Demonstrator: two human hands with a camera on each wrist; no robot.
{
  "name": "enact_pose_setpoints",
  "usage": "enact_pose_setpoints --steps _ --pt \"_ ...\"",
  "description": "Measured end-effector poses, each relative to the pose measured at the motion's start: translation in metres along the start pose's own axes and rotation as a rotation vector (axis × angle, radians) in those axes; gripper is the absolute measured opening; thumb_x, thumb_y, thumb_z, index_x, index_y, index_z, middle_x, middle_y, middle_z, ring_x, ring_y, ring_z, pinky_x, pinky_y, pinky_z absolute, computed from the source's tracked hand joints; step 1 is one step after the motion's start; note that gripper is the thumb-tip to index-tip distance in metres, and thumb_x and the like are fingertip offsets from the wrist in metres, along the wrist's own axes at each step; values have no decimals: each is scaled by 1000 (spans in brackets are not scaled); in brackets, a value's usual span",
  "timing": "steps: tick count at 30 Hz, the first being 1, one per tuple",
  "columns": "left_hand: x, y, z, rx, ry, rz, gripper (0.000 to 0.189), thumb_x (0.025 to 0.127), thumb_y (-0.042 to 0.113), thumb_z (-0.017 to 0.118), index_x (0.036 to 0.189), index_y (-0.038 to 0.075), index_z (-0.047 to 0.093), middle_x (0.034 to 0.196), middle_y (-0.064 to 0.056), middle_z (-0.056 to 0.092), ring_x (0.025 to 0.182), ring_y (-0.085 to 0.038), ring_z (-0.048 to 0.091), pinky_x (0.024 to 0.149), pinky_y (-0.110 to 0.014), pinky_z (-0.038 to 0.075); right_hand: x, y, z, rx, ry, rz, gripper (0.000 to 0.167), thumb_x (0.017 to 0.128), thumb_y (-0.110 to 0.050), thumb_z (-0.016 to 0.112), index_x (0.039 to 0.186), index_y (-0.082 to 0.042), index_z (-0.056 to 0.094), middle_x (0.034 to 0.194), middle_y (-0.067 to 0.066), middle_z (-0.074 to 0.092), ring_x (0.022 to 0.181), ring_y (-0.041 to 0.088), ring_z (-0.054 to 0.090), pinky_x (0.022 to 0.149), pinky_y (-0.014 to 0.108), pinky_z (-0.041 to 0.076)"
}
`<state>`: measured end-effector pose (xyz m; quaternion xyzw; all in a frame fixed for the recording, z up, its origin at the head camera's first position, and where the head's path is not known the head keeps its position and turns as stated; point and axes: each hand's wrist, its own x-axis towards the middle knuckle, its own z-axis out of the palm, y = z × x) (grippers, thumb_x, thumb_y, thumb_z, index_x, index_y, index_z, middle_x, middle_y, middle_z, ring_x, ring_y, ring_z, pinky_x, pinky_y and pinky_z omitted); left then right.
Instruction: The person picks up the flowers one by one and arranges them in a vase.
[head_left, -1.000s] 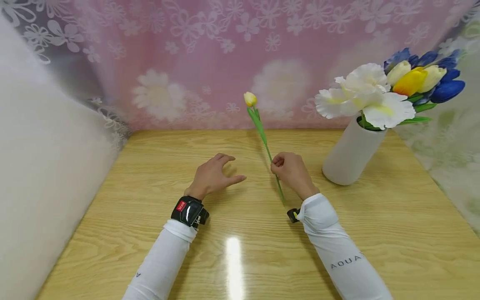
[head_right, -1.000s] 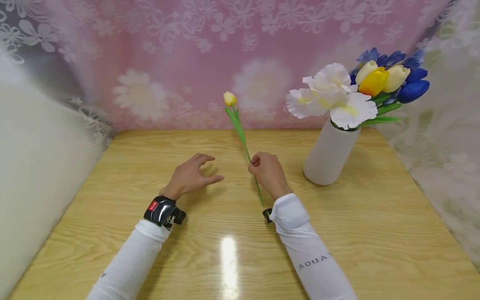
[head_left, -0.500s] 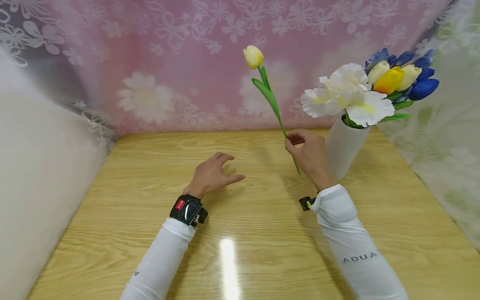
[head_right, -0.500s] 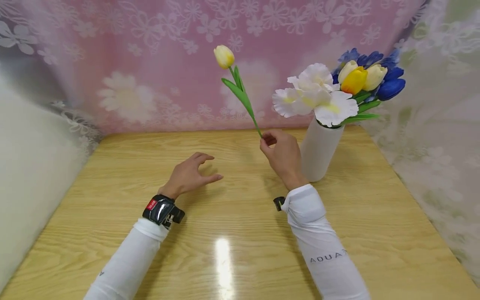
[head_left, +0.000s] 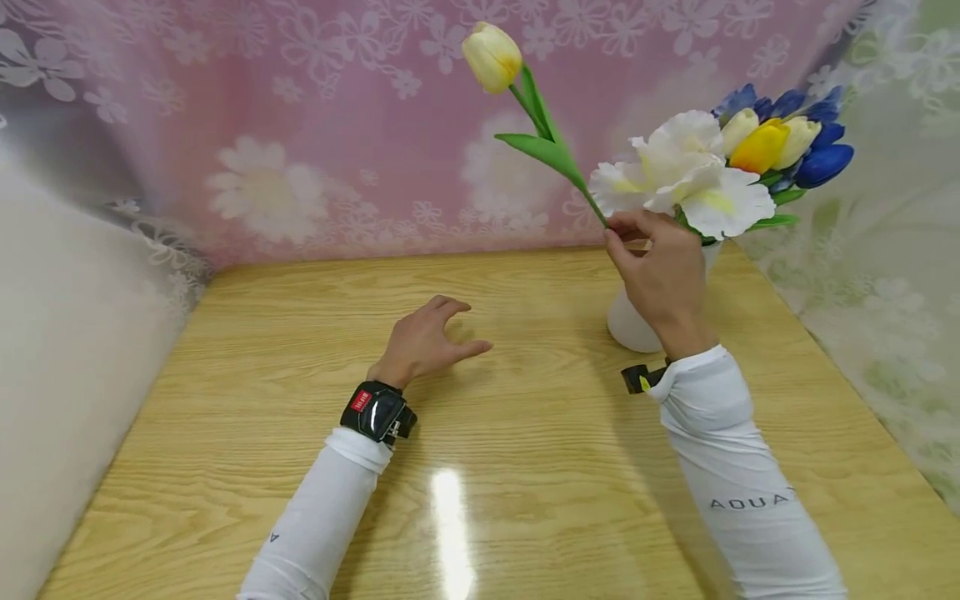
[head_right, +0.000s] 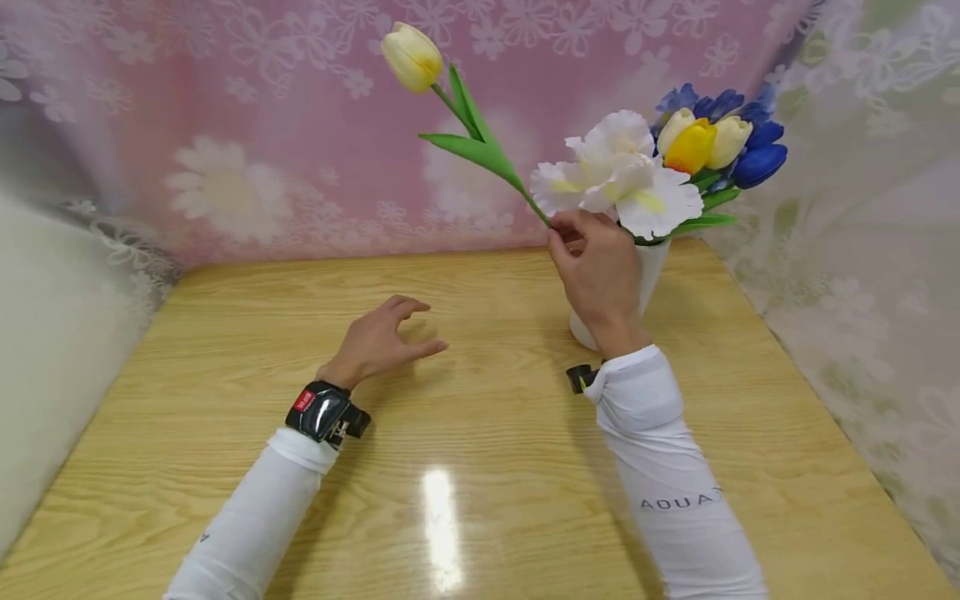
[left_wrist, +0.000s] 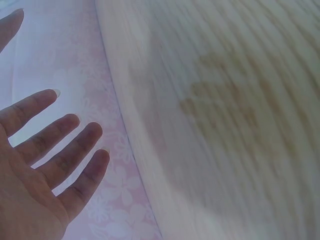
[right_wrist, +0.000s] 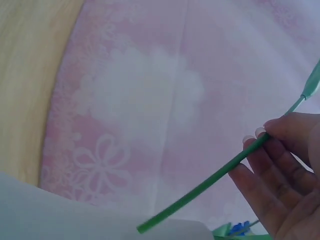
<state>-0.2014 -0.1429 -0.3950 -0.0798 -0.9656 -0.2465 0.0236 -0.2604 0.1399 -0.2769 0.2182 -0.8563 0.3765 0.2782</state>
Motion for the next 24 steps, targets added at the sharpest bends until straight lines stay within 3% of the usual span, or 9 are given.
enact_pose_setpoints --steps 9,17,24 --pt "3 3 2 -17 -6 6 77 78 72 59 133 18 57 134 0 49 109 -23 56 85 -45 47 11 -5 -21 -24 101 -12 18 90 -15 69 99 -1 74 92 11 70 83 19 65 68 6 40" --pt "5 4 5 -16 -3 14 76 78 70 60 133 17 58 132 1 50 108 -22 57 84 -45 48 19 -10 -31 -1 147 -21 18 89 -16 70 98 0 74 94 8 71 79 -10 53 66 10 40" --pt "5 4 6 -11 -6 10 76 78 71 58 133 18 57 134 0 50 108 -23 57 83 -46 48 23 -6 -37 25 174 19 20 88 -18 71 100 -3 75 97 5 71 81 -6 56 66 11 41"
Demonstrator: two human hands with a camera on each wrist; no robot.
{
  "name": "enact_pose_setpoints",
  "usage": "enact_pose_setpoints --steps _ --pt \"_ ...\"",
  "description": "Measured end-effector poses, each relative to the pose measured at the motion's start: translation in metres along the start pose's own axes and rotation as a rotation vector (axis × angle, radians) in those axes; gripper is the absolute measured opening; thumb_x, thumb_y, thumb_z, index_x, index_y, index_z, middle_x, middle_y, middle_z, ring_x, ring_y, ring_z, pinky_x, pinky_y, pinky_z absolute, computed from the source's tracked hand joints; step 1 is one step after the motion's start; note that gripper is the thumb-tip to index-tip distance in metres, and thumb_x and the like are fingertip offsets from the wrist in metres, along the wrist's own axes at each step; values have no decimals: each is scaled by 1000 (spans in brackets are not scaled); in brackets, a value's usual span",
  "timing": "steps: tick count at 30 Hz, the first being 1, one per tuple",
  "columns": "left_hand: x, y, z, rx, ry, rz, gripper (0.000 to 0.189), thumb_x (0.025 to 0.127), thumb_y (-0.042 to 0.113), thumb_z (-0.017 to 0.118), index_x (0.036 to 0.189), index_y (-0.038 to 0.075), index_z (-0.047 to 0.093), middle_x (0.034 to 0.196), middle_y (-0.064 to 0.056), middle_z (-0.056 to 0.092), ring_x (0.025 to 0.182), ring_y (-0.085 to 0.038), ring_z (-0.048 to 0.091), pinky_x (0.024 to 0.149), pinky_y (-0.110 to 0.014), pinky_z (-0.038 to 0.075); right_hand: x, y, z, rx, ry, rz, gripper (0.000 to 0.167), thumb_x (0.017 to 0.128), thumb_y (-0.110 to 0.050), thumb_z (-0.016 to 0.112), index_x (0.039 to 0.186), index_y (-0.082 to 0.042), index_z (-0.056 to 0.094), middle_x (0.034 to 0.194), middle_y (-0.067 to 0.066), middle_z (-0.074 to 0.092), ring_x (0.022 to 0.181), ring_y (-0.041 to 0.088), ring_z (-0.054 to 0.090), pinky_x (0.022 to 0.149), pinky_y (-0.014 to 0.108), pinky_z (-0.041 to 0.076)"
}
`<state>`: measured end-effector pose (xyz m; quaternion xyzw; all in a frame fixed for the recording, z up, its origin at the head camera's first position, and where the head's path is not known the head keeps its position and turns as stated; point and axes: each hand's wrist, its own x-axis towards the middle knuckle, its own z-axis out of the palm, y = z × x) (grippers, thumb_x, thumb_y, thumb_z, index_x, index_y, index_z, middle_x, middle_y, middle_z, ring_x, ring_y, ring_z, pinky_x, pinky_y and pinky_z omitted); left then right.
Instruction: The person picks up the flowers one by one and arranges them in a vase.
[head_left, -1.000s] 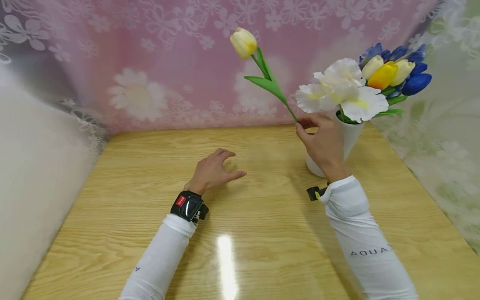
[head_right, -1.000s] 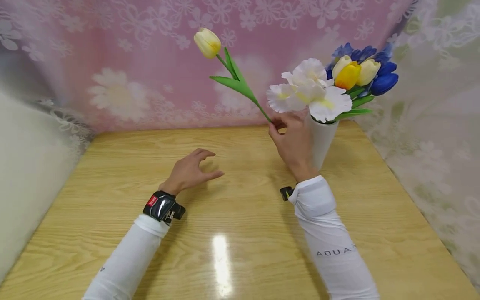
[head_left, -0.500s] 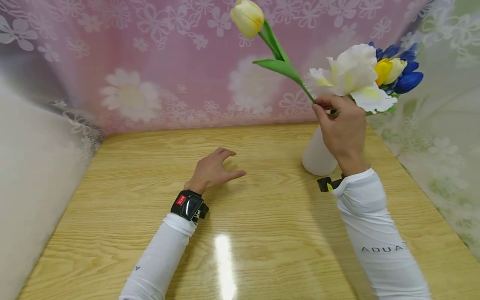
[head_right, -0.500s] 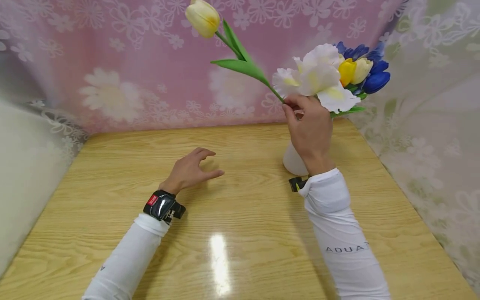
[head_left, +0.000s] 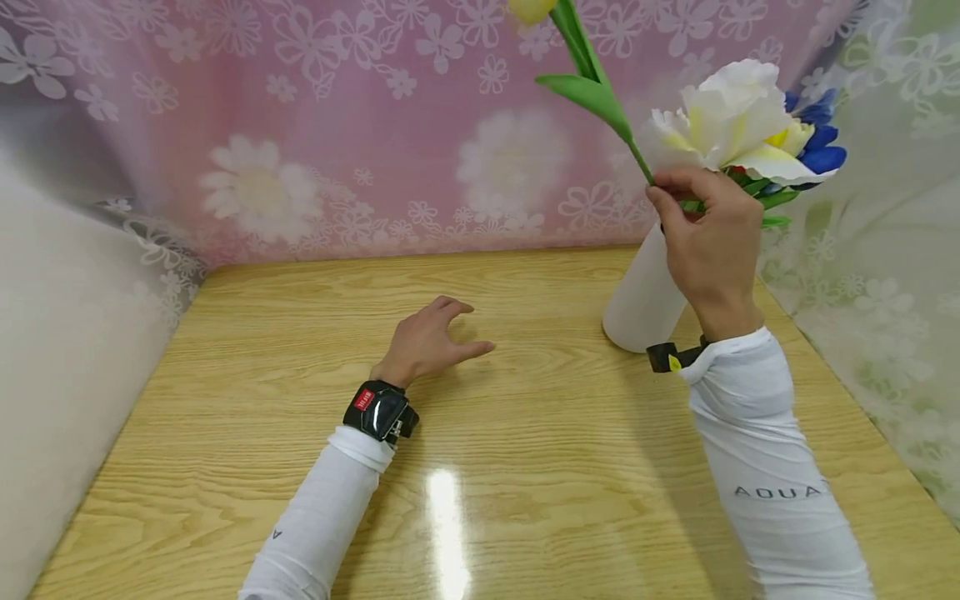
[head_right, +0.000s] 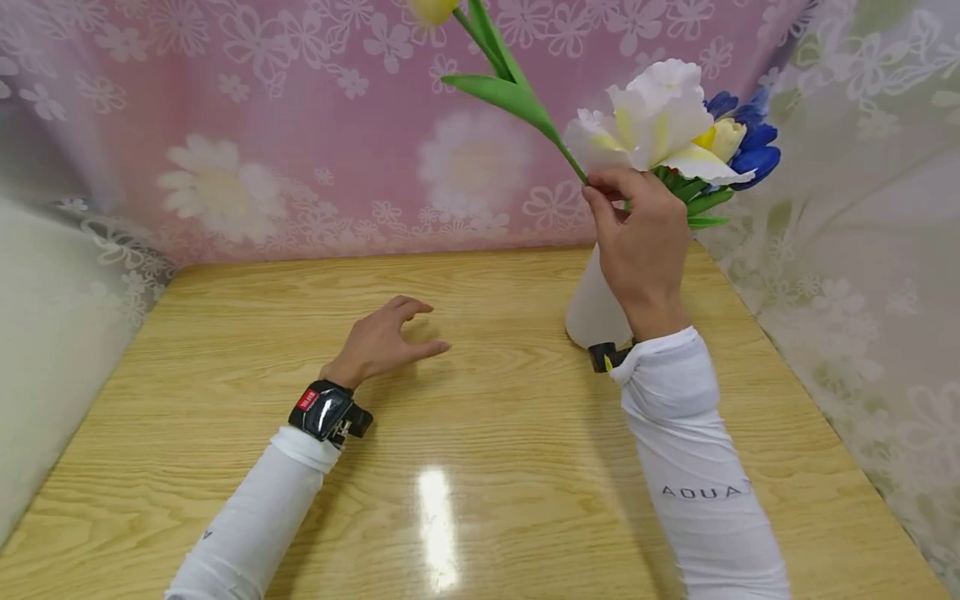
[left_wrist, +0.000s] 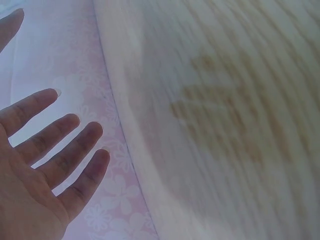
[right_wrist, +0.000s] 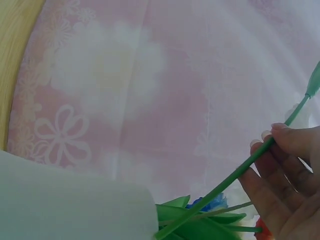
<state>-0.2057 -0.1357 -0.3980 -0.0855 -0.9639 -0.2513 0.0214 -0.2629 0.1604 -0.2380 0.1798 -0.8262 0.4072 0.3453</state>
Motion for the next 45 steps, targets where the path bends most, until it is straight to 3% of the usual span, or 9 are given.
enact_pose_setpoints --steps 7,15,27,37,41,45 --pt "0 1 1 9 -8 -2 76 79 71 59 132 18 58 134 0 50 109 -23 57 84 -46 48 2 7 -3 55 37 38 20 88 -17 71 98 0 74 96 9 70 80 -1 58 65 14 41" --pt "2 0 2 12 -11 7 76 79 71 58 132 17 58 135 -1 49 109 -23 57 84 -46 48 4 8 -7 72 66 43 23 88 -21 71 98 0 74 95 3 70 81 3 60 68 15 46" --pt "3 2 5 8 -10 14 77 78 73 57 132 17 58 133 0 50 109 -23 57 85 -46 47 -4 26 -6 78 88 147 22 85 -21 74 96 -2 76 89 0 70 71 -2 59 65 13 43" --pt "2 3 9 5 -26 8 76 78 72 58 131 17 59 132 0 51 106 -23 58 84 -45 48 -20 39 -9 -67 115 191 27 84 -31 73 92 -5 79 87 10 72 66 -13 54 61 10 42" --pt "2 3 11 11 -22 8 75 78 71 59 130 17 60 131 0 52 104 -22 59 83 -44 48 -25 44 -12 -108 108 287 28 81 -34 74 95 -10 75 84 -1 69 70 -9 53 65 12 42" --pt "3 3 11 12 -13 8 75 78 72 59 130 17 60 131 0 53 107 -23 58 84 -44 48 -30 51 -18 -119 41 385 27 79 -33 74 94 -10 70 76 -16 60 68 -8 53 64 13 41"
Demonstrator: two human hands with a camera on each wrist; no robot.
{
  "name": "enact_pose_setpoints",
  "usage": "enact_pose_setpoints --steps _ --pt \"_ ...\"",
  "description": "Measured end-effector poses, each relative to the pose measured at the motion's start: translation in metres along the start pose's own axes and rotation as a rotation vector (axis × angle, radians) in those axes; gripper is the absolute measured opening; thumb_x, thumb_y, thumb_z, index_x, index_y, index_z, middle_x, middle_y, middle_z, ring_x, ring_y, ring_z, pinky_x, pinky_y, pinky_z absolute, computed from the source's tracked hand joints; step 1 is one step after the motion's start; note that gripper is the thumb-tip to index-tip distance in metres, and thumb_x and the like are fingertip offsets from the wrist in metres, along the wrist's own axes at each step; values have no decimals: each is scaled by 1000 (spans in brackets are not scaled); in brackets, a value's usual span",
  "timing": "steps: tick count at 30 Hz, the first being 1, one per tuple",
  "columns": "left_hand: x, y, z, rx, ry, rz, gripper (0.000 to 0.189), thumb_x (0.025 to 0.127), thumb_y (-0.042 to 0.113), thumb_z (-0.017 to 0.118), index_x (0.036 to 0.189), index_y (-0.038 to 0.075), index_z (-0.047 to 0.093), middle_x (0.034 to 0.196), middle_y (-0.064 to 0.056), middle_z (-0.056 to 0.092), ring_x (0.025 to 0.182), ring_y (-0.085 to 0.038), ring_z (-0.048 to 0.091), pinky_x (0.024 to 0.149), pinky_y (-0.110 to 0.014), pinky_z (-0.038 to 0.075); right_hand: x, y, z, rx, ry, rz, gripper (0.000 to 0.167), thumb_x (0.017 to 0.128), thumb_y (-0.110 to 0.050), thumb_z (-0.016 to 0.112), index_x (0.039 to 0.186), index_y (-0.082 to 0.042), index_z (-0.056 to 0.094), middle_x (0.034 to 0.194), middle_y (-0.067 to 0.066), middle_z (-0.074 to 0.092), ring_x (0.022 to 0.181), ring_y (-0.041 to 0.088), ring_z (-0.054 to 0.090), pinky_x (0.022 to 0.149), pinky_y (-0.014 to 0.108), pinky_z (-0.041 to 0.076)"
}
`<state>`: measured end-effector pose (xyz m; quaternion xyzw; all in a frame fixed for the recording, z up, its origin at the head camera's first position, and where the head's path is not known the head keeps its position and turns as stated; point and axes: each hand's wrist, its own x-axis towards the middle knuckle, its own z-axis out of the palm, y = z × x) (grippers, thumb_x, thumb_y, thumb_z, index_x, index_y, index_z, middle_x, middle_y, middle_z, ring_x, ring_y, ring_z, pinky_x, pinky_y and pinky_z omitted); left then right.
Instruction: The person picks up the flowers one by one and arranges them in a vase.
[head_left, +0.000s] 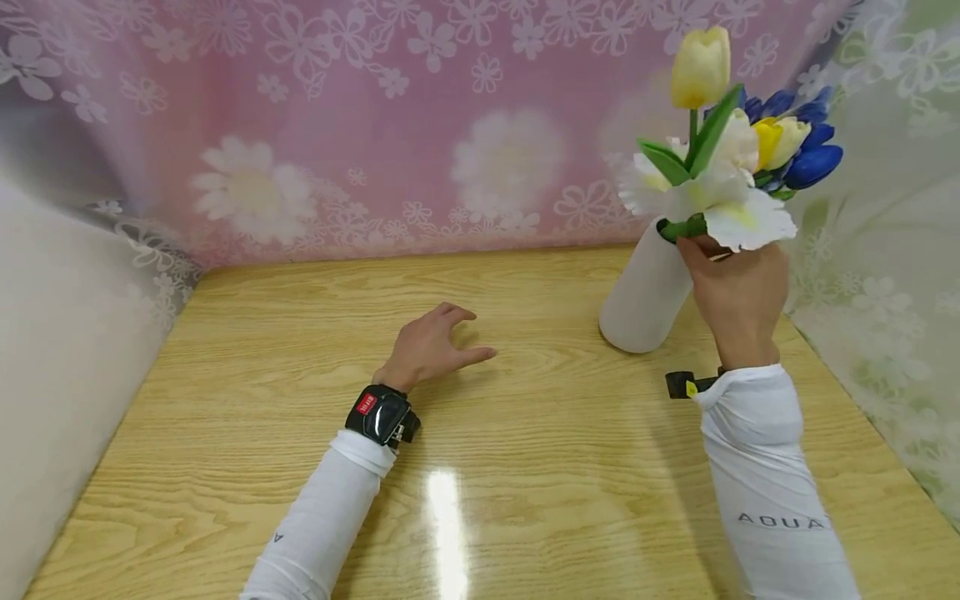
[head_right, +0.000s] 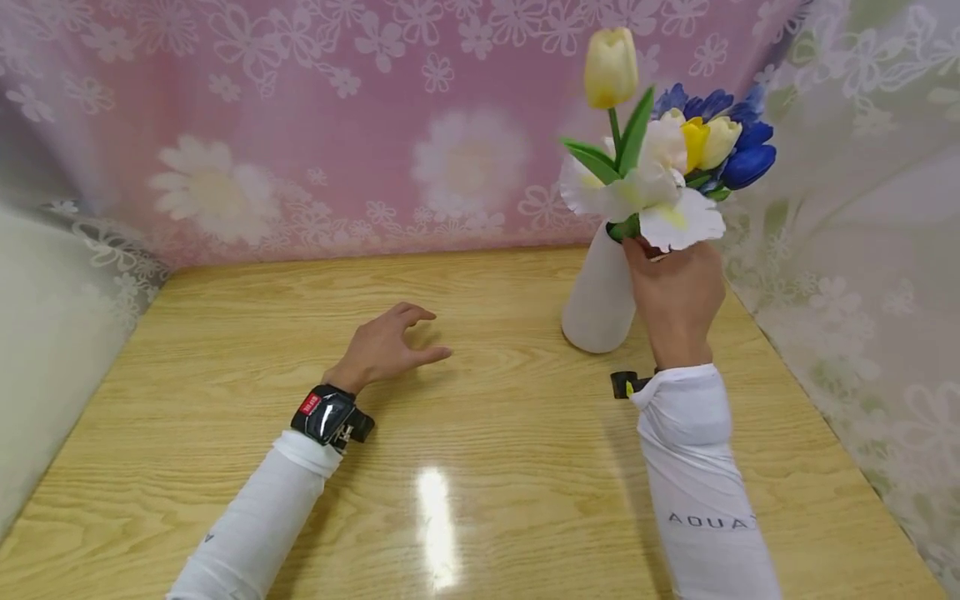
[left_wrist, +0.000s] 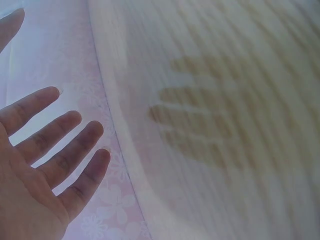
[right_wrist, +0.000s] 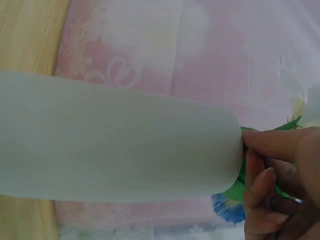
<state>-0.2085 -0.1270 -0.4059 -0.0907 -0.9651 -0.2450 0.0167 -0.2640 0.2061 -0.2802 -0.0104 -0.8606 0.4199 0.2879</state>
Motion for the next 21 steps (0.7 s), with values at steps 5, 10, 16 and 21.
enact_pose_setpoints --steps 5,10,16,21 --pt "-1 0 -1 -7 -4 -5 76 78 72 59 131 17 60 132 -1 52 108 -24 58 85 -45 47 -4 7 1 78 -19 -29 25 81 -25 73 94 -4 73 73 -17 63 64 -5 57 63 13 44" --pt "-3 0 -1 -7 -2 -12 76 78 71 59 131 18 59 133 -1 52 109 -23 57 85 -44 48 -15 9 5 65 -32 -81 28 85 -27 68 87 0 74 72 -1 65 59 -3 55 60 14 43" --pt "-3 0 -1 0 5 -17 76 78 71 59 133 18 58 132 -1 52 112 -23 56 85 -45 48 -28 12 15 65 -83 -142 30 87 -28 67 85 1 73 73 3 63 58 3 52 57 15 40" --pt "-4 -1 -2 -5 8 -17 76 78 70 59 134 18 57 133 -1 51 114 -24 54 86 -46 47 -37 18 26 66 -135 -150 28 88 -27 68 86 1 72 76 8 65 60 2 52 57 13 40"
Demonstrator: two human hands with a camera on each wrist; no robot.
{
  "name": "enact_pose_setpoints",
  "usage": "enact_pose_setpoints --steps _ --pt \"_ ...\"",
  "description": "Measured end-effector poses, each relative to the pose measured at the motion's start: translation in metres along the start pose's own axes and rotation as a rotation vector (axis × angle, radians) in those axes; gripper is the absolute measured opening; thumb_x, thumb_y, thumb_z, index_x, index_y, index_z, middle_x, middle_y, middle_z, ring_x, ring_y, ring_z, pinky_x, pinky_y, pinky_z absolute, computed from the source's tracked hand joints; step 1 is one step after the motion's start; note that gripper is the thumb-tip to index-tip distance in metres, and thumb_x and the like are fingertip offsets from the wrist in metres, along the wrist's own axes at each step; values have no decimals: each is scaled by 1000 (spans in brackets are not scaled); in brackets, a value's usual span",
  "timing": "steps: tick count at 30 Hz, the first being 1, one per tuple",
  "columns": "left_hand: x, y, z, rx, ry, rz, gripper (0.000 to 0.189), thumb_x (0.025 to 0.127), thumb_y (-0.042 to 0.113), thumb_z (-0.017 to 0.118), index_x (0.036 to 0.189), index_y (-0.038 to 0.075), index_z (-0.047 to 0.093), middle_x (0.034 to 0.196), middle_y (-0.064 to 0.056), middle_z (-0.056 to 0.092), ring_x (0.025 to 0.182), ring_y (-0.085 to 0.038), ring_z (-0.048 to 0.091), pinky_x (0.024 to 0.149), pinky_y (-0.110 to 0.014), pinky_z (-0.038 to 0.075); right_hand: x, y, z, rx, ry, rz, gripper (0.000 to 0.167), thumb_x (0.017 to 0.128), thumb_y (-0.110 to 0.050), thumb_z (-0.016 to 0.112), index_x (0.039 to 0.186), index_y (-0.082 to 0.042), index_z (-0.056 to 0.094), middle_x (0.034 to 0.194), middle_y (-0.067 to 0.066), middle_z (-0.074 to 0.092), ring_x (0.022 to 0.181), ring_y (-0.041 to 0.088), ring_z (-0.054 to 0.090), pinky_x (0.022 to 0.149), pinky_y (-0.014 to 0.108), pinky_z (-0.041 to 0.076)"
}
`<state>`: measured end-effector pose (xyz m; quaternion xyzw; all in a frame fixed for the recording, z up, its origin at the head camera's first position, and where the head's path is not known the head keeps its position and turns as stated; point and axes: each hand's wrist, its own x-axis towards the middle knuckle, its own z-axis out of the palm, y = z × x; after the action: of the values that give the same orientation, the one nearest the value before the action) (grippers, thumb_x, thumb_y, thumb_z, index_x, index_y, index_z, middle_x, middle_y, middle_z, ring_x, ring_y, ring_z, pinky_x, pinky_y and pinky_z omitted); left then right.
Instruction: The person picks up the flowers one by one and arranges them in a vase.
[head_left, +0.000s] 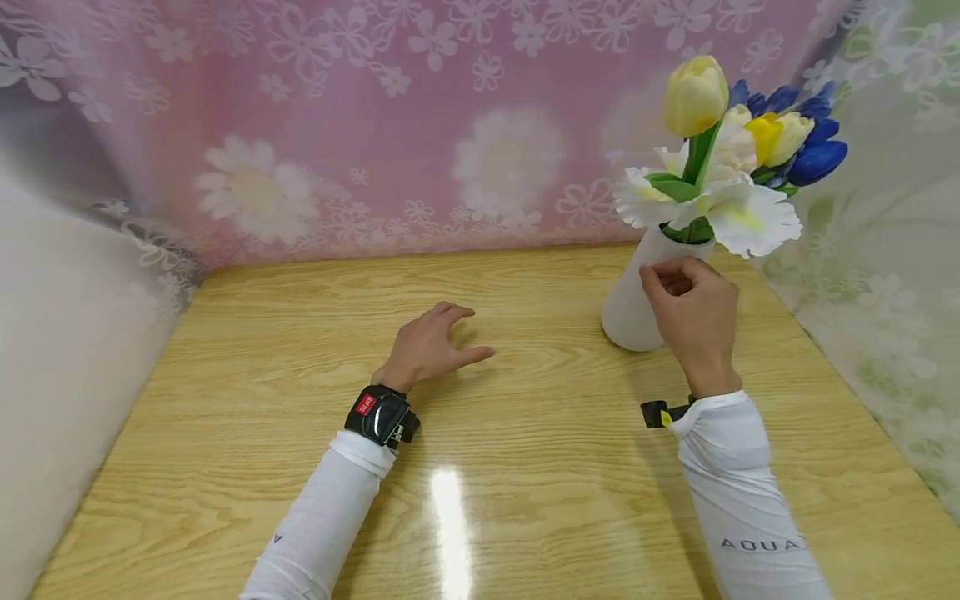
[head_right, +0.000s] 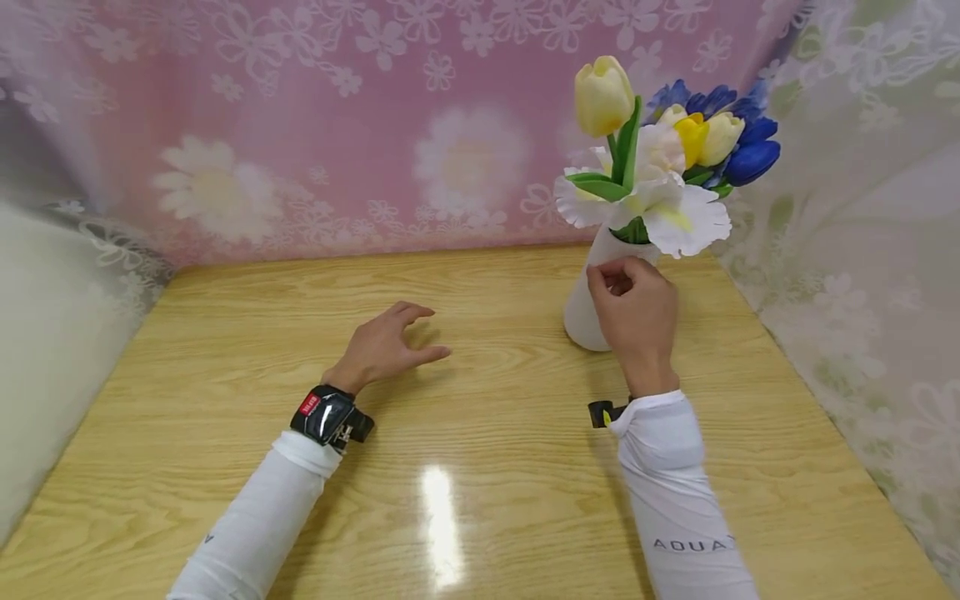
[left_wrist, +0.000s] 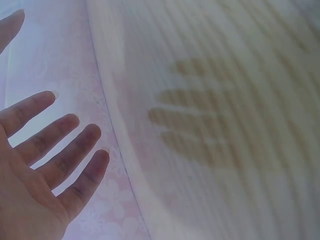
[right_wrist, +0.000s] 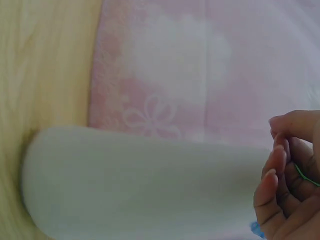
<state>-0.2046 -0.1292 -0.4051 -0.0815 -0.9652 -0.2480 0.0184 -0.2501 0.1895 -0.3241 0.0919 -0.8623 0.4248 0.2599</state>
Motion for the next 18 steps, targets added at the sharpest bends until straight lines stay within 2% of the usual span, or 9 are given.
enact_pose_setpoints --steps 5,9,14,18 --pt "-2 -4 -3 3 23 -10 78 78 71 59 136 19 55 134 -2 50 116 -25 53 88 -47 46 -7 7 22 -14 -70 -82 24 88 -23 69 85 0 72 77 10 67 63 9 56 60 15 41" --pt "-3 -8 -6 9 35 -22 79 79 70 59 138 18 52 136 -3 49 118 -27 51 89 -48 45 -15 10 41 -20 -163 -131 20 90 -21 68 87 -2 72 80 8 67 68 18 60 62 25 46" --pt "-4 -10 -8 16 52 -32 78 80 68 60 139 18 51 138 -4 48 121 -28 49 90 -49 44 -26 10 61 20 -289 -116 18 92 -18 66 96 -1 70 90 10 67 79 23 63 70 38 52" --pt "-5 -11 -10 18 76 -19 77 81 67 60 139 17 50 137 -6 49 121 -29 49 90 -49 45 -33 8 73 -22 -378 -109 26 93 -20 65 109 0 67 105 14 66 91 29 63 79 44 52"
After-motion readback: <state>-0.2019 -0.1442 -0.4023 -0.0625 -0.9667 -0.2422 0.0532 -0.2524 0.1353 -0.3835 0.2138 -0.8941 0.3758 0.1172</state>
